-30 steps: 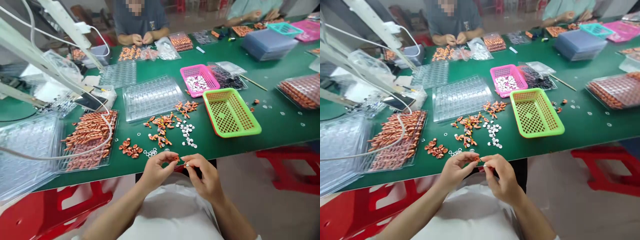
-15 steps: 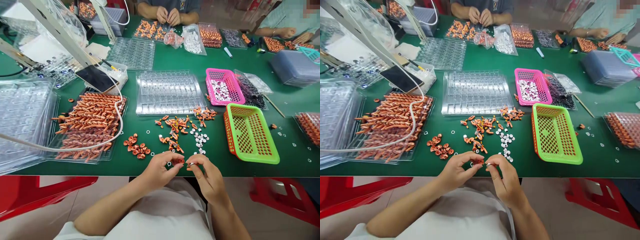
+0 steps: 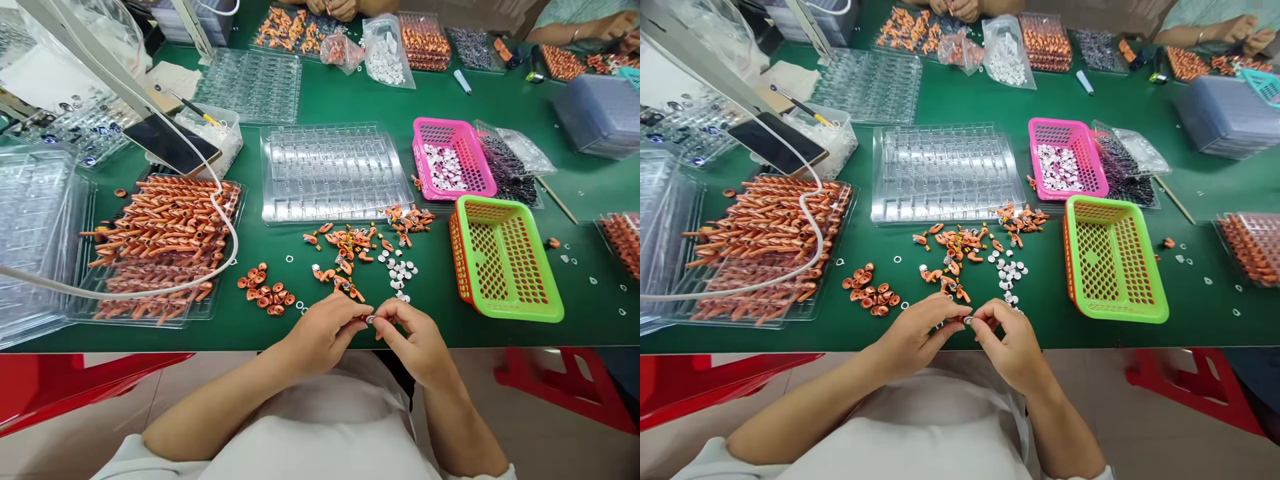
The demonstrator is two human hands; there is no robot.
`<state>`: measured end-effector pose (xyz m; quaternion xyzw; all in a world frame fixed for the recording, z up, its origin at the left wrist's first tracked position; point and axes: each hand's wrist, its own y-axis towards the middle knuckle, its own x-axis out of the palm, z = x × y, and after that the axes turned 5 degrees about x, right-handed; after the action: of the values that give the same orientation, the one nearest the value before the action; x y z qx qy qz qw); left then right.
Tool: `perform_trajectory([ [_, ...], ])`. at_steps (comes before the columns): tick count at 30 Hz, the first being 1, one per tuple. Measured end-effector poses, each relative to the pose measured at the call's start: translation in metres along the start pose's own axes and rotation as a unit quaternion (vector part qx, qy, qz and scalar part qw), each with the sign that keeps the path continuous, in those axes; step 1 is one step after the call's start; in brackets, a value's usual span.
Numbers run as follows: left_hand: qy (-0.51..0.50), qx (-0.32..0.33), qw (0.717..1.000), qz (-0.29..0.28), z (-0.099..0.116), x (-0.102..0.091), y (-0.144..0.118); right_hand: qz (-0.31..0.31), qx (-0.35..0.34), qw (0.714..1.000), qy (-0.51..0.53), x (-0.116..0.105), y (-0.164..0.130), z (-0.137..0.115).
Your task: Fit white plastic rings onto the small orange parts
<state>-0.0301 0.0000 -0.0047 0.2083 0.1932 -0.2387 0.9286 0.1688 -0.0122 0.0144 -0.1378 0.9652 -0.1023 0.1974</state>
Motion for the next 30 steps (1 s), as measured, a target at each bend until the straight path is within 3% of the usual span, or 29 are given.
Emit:
perform_trajectory([
  [8,0.004,0.005,1.000,-0.004,0.001,0.002,0.005,-0.007,0.037,0.999,0.000,-0.003,0.003,0.004],
  [18,0.027,-0.023,0.999,0.002,0.004,0.002,0.005,-0.017,0.030,0.999,-0.005,-0.005,0.007,0.000],
  [30,0.046,-0.003,0.999,0.025,-0.002,0.009,0.004,-0.061,0.075,0.995,0.024,-0.007,0.011,0.002],
])
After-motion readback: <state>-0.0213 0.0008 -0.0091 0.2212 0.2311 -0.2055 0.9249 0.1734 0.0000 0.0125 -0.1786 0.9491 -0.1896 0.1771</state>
